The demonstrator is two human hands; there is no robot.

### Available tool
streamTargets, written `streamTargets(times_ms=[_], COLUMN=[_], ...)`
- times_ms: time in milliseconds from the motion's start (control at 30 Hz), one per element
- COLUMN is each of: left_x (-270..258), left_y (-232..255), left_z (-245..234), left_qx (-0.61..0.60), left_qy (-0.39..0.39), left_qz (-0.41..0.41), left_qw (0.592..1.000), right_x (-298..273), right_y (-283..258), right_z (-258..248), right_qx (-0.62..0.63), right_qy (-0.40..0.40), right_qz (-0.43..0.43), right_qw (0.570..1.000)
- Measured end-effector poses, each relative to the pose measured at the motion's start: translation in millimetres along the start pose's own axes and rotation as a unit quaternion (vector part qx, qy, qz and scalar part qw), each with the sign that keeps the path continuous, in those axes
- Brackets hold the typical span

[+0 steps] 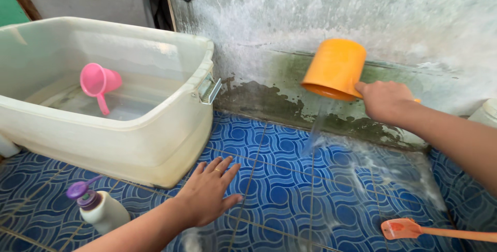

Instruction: The person moves a laundry basin and a stool, then uses a brush and liquid cleaner to scrub a tiled floor area next to a water tub. They repeatedly apply cleaner and water, scrubbing the same section of floor.

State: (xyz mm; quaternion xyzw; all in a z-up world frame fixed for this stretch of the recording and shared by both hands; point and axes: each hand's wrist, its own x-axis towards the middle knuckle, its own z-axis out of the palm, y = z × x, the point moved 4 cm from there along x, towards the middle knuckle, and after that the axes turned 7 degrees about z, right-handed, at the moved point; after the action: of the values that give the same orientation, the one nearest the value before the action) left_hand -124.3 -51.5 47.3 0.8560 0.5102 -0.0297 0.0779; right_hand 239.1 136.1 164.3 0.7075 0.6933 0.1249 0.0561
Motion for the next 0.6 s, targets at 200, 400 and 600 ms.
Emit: streamTargets(times_ms=[200, 400, 600], left_x=[37.5, 120.0, 146.6], left_y=[-5.7, -2.8, -20.4], left_z=[-35.2, -98.7, -135.1], left_qx=[-0.216, -0.497, -0.641], left_qy=[0.111, 0.237, 0.352], left_qz=[-0.011, -0.042, -0.009], left_qw=[0.97, 0.834, 0.682], right_x=[-1.9, -0.3, -20.4], right_y=[-48.9, -130.6, -195.5], right_z=[-21.0, -17.3, -44.3], right_qx=[0.379, 0.774, 0.833], right_qy=[0.002, -0.122, -0.133], right_qz=[0.075, 0.026, -0.107], right_qw=[0.923, 0.621, 0.527])
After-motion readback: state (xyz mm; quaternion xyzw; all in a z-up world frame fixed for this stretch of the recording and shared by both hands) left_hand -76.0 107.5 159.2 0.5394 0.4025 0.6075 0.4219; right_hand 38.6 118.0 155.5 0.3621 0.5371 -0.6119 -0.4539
